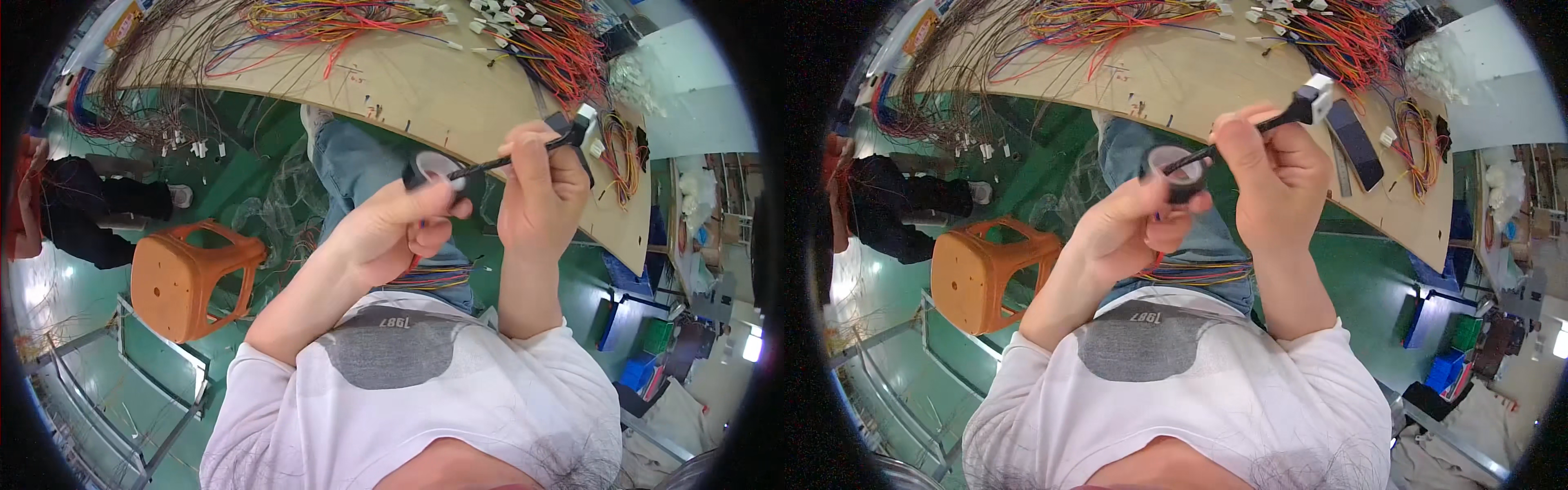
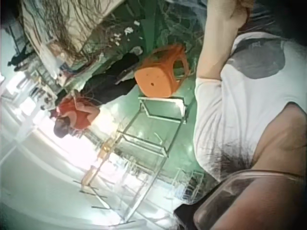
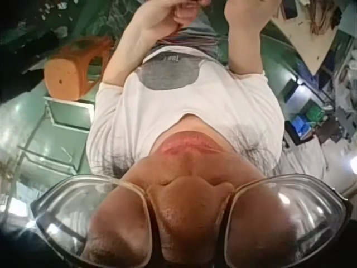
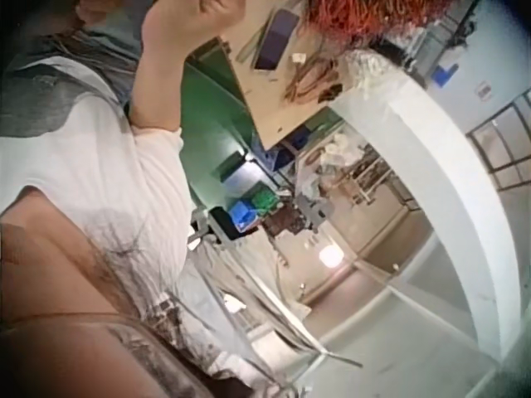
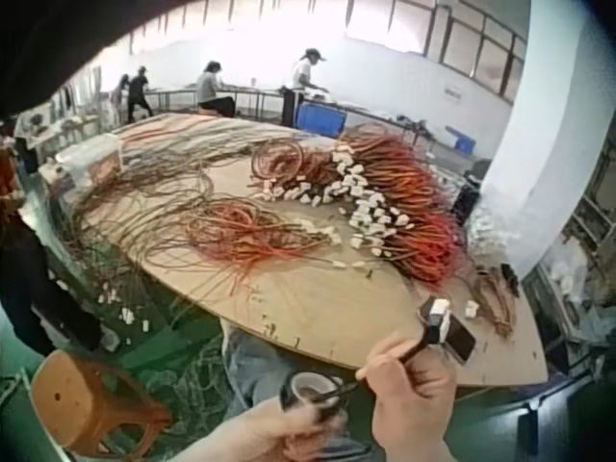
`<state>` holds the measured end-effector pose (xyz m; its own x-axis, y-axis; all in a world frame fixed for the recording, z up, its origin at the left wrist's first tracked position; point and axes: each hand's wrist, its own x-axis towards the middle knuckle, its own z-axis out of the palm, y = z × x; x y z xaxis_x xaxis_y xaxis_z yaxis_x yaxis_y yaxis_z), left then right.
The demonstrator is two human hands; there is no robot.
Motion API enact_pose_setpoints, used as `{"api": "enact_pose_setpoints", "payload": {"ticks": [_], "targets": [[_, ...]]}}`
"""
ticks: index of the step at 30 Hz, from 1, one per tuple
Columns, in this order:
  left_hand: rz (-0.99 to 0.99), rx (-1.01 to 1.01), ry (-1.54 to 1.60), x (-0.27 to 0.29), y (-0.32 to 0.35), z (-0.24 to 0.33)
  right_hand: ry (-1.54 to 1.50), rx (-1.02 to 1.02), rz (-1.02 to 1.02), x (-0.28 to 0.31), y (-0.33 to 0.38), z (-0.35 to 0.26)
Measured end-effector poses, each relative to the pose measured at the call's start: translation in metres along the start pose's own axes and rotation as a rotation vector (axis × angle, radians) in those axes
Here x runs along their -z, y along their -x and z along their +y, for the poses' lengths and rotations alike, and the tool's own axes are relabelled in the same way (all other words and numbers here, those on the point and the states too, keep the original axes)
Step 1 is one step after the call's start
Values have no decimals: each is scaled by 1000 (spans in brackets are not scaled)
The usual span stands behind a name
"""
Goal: Wrapping segments of electrical wire harnesses with black electrical tape at a factory assembly workbench.
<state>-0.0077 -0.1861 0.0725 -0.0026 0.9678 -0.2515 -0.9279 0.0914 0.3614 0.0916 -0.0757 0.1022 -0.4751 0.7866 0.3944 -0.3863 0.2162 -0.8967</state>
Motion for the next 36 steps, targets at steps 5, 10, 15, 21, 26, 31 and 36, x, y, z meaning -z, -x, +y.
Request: {"api": "enact_pose_setpoints", "payload": {"ticks": [5, 10, 15, 21, 26, 31, 36], "targets": [[-49, -180, 188, 11, 11, 7, -145, -45, 109, 7, -10, -5], [-160, -684, -368, 16, 13, -7, -140, -102, 85, 0, -17, -5], [365, -741, -1137, 18, -5, -18, -91, -46, 12, -6, -7, -1], [10, -176, -468, 17, -13, -1, 72, -60, -85, 20, -5, 8], [-177, -113, 280, 26, -1, 7, -8, -100, -4, 15, -9, -16], [-382, -505, -279, 30, 11, -3, 90, -153, -73, 24, -2, -12], [352, -239, -723, 19, -2, -18, 287, -188, -152, 42, 11, -8]]}}
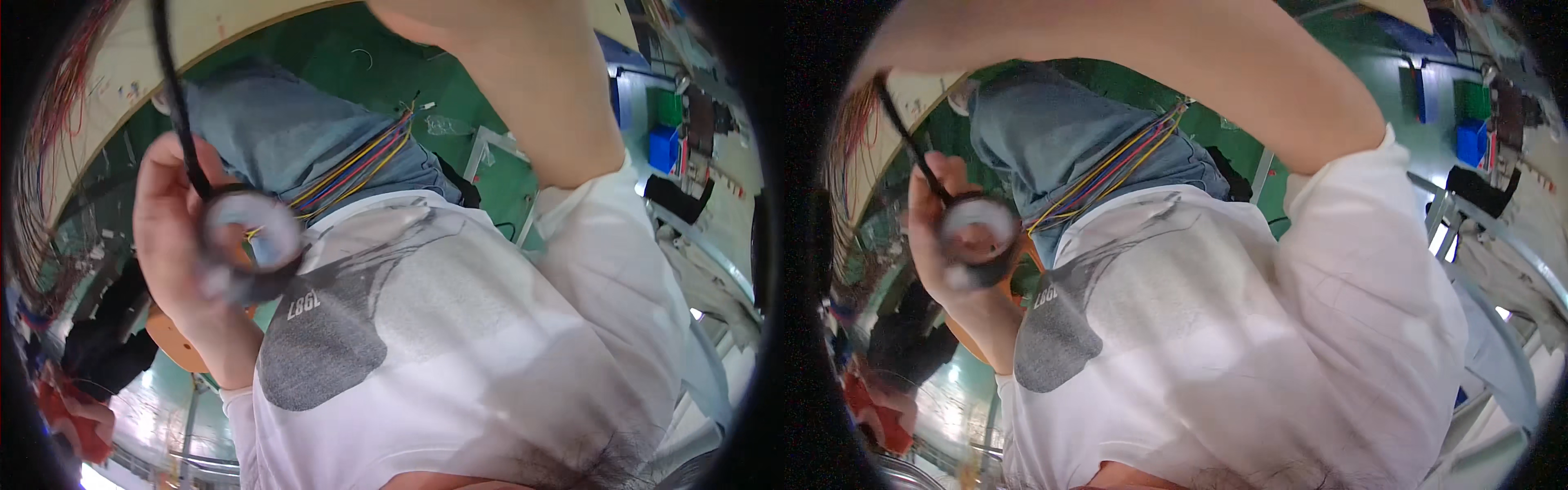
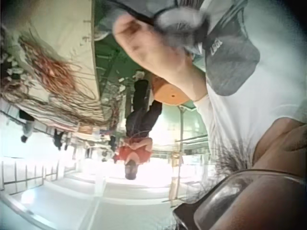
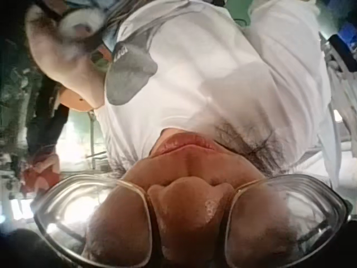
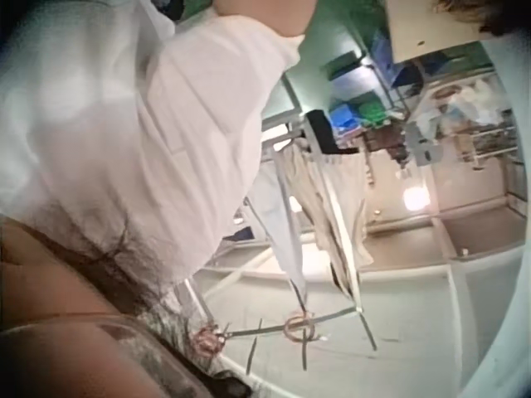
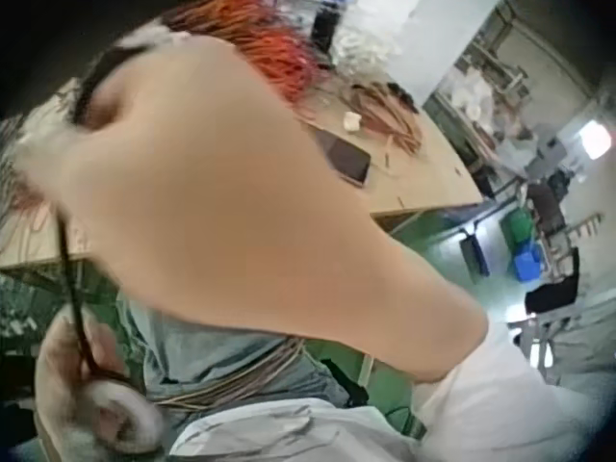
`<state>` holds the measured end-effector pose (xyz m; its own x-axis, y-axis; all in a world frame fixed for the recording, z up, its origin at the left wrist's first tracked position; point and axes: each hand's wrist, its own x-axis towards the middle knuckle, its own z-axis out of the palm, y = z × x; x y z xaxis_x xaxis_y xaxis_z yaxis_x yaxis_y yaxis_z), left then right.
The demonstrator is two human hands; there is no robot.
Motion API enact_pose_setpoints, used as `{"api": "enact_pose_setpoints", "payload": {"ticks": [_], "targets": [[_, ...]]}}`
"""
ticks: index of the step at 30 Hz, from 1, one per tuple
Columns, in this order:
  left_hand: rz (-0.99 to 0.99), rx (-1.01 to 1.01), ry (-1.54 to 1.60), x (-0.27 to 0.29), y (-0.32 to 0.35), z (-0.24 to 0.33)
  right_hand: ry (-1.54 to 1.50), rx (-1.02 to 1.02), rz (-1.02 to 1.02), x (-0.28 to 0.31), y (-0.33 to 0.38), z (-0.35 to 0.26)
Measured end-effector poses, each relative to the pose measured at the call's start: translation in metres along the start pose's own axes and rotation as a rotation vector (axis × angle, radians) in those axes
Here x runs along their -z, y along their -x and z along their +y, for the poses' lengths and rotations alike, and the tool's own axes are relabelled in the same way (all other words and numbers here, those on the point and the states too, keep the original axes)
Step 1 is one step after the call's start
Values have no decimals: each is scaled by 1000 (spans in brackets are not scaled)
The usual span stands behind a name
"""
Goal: Wrapping segments of electrical wire harnesses with black electrical tape at a factory assembly workbench.
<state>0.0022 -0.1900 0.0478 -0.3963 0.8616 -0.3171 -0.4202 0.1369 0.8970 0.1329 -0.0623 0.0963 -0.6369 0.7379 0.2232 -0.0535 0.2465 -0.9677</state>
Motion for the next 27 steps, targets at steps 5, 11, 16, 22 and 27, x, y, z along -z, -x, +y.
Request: {"api": "enact_pose_setpoints", "payload": {"ticks": [5, 11, 16, 22, 27], "targets": [[-83, -149, -108, -22, 0, -2, 190, 37, -78, 0, 13, 17], [382, -264, 73, 5, 14, 2, 285, 130, -102, -33, 38, 33], [215, -216, -182, -8, 41, 12, 49, 193, -175, -40, 57, 44], [357, -397, -998, -15, 54, -15, 224, 195, -367, -2, 78, 48], [-67, -263, -675, -39, 67, -10, -290, -4, -567, 42, 98, 50]]}}
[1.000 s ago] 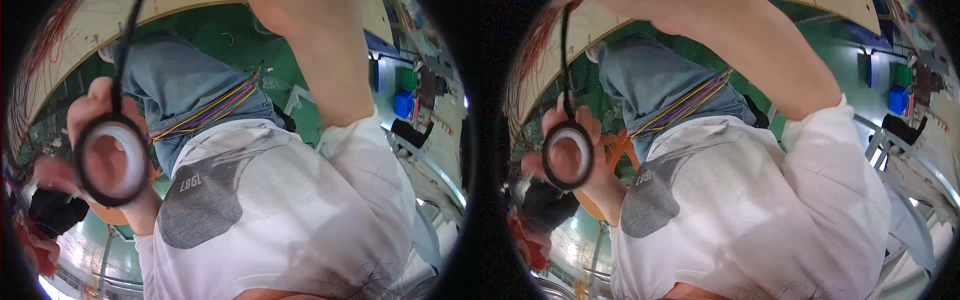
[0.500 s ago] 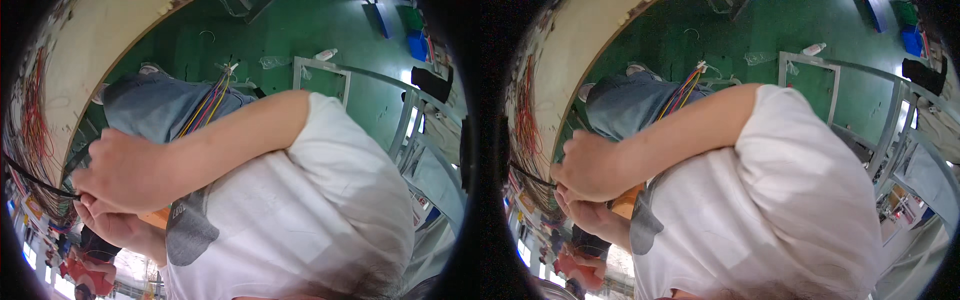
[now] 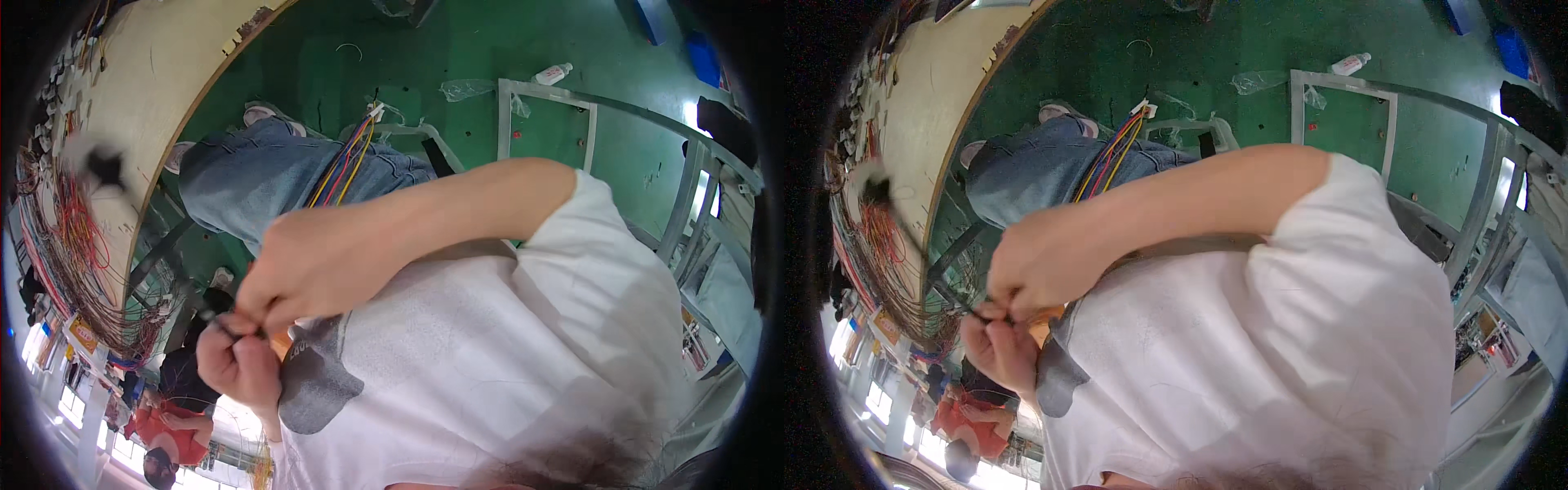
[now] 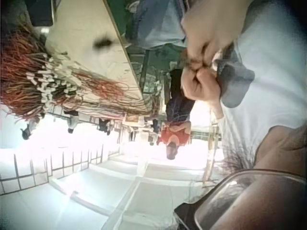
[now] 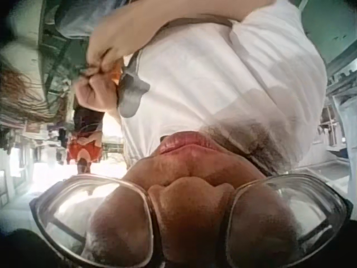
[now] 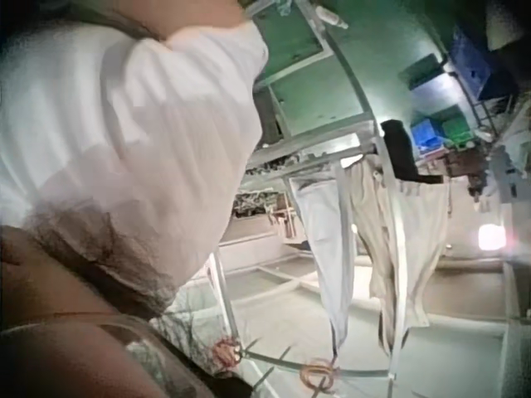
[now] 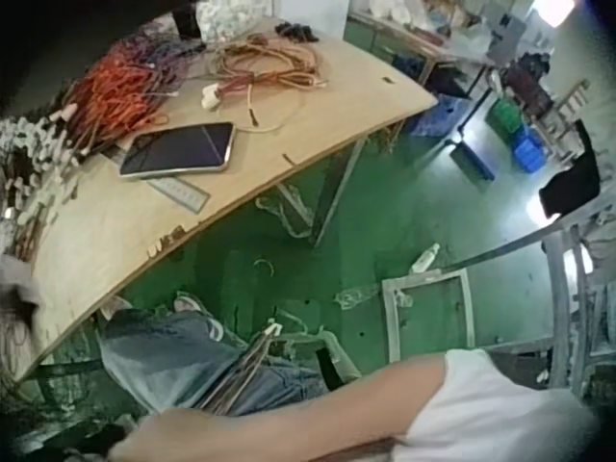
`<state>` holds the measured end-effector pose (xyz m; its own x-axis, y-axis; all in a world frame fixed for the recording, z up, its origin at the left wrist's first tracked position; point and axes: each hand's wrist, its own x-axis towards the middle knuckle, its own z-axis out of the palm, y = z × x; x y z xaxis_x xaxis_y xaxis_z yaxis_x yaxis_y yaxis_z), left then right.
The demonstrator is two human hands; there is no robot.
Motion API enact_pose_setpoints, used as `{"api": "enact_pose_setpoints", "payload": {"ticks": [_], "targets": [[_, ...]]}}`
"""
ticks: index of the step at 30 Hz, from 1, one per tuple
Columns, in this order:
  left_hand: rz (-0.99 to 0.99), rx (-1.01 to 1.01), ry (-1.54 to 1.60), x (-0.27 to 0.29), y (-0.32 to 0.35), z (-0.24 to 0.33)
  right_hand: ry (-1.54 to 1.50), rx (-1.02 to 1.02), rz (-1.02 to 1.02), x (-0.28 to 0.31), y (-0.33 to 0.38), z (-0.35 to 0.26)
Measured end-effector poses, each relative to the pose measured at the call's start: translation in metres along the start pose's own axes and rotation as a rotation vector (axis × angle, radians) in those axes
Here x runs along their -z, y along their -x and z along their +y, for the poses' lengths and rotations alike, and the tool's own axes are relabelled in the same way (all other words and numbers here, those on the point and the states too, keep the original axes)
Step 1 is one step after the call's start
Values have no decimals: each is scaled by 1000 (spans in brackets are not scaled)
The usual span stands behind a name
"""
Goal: Wrapping segments of electrical wire harnesses with black electrical tape at a factory assembly workbench.
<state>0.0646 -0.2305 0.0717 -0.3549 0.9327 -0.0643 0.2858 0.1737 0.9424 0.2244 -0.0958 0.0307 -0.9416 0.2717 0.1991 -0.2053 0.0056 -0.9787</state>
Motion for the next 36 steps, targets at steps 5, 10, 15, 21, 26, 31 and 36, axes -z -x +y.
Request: {"api": "enact_pose_setpoints", "payload": {"ticks": [5, 10, 15, 21, 26, 31, 36], "targets": [[111, 213, 374, 10, -16, 8, 95, -886, 690, 109, 146, 78], [-28, 222, -243, -49, -58, 4, 53, -1054, 827, 72, 130, 190], [-183, -366, -758, -89, -98, -54, -97, -1200, 758, 55, 98, 211], [-329, -510, -563, -110, -112, -93, -98, -756, 1323, 44, 126, 154], [-387, 53, 42, -95, -103, -31, 475, -545, 762, 51, 72, 31], [-327, -119, -122, -71, -117, -27, 367, -627, 474, 60, 13, 10], [-136, 121, 69, -57, -118, -37, 531, -903, 270, 70, 19, 20]]}}
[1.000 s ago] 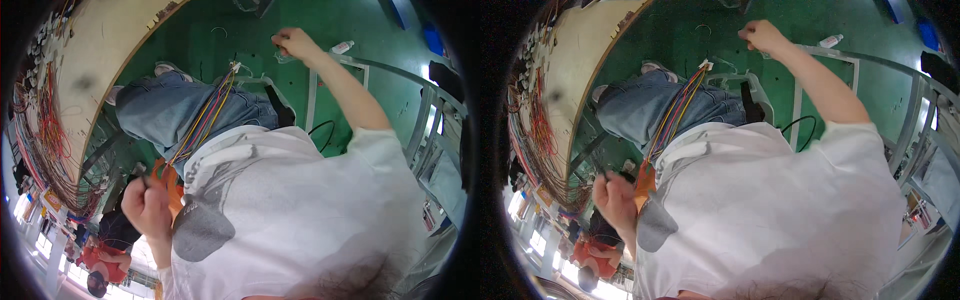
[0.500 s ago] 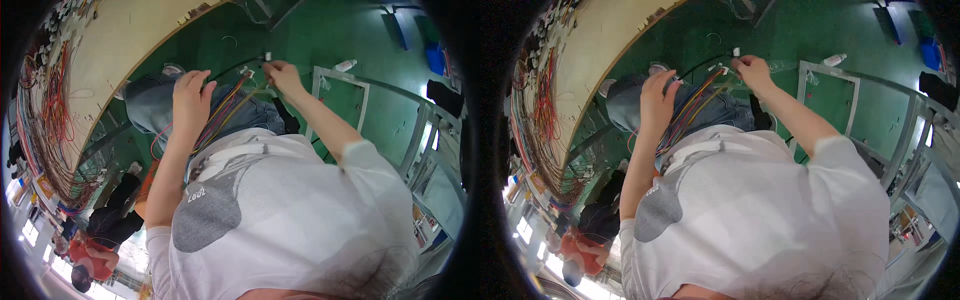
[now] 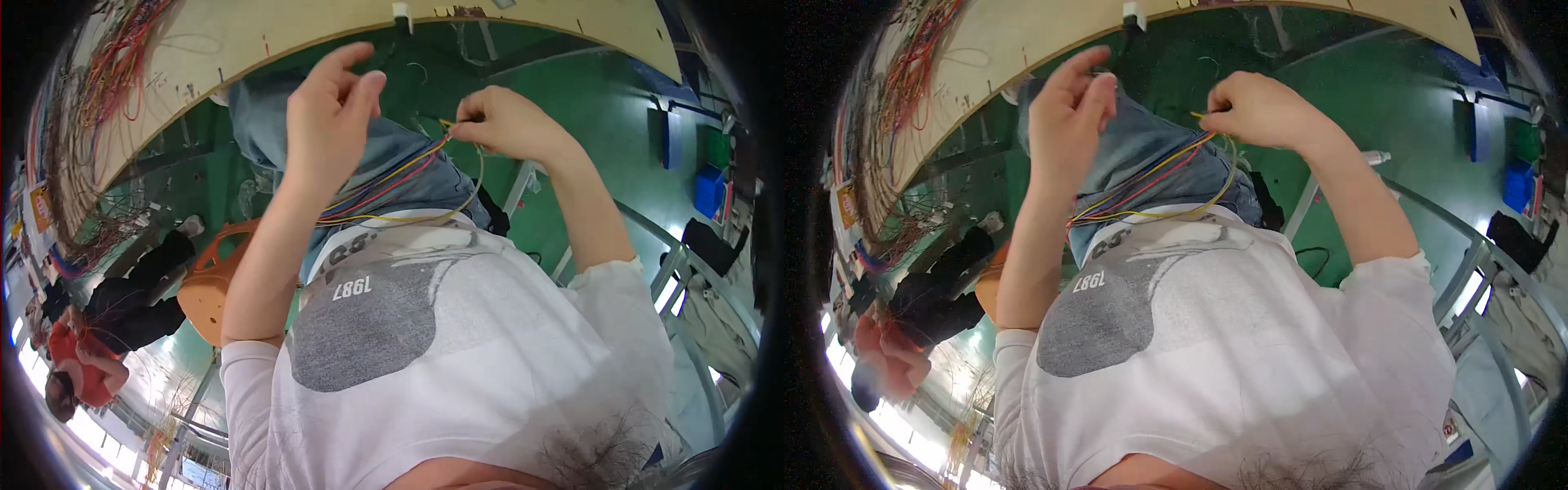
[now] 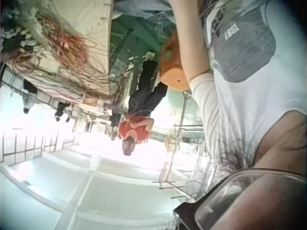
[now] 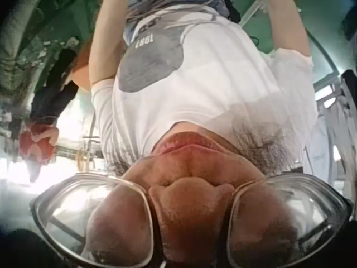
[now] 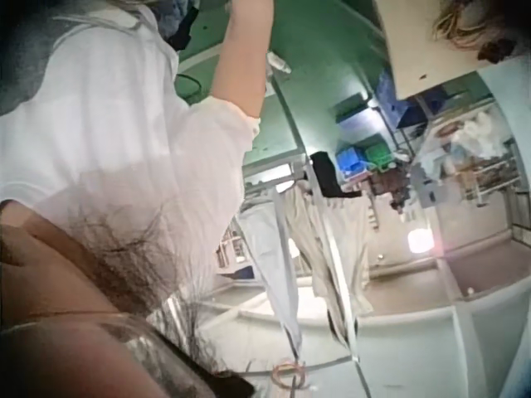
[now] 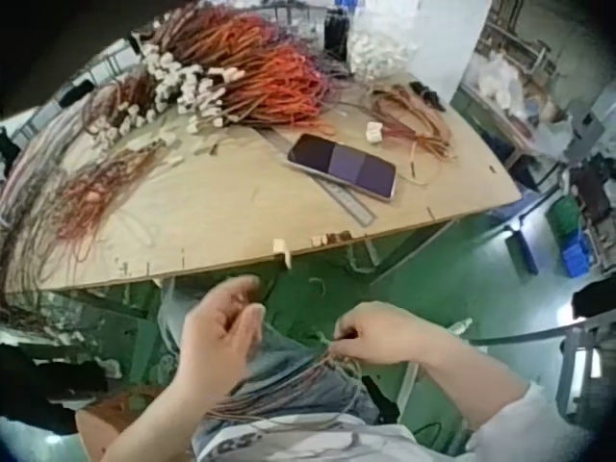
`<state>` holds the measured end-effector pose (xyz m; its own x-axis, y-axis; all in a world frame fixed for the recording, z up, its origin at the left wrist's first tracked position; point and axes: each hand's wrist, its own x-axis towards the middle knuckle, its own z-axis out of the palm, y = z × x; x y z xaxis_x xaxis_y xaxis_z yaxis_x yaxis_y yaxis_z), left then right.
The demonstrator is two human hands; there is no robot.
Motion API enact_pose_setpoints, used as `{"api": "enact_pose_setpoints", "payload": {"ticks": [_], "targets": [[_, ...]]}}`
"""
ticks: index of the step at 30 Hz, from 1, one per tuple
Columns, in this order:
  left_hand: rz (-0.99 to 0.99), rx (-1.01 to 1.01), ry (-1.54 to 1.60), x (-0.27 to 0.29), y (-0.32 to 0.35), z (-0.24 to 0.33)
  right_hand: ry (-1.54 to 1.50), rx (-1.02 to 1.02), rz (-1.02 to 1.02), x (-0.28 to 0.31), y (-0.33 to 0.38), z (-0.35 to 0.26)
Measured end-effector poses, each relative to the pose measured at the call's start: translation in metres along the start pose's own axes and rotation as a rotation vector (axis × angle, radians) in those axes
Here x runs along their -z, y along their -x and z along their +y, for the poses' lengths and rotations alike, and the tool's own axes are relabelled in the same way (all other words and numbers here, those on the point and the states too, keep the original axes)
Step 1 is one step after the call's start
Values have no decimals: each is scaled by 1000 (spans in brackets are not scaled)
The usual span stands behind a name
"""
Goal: Wrapping segments of electrical wire harnesses with black electrical tape at a factory assembly workbench.
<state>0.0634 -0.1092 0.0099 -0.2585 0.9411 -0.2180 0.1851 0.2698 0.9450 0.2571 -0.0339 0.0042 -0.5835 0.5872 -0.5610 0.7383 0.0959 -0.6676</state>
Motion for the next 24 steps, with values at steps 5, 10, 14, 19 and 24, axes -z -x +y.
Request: {"api": "enact_pose_setpoints", "payload": {"ticks": [5, 10, 14, 19, 24], "targets": [[-92, -331, -142, -7, -7, -22, -63, 173, 104, 1, 21, -23], [-211, 94, 106, 28, 34, 4, 309, 535, 120, -4, 7, -70], [-154, 265, 534, 69, 66, 14, 204, 765, -38, -17, -13, -104], [-250, 410, 1053, 97, 99, -1, 53, 786, -292, -30, -19, -126], [-216, 514, 1241, 104, 101, -7, 353, 856, -291, -32, -21, -145]]}}
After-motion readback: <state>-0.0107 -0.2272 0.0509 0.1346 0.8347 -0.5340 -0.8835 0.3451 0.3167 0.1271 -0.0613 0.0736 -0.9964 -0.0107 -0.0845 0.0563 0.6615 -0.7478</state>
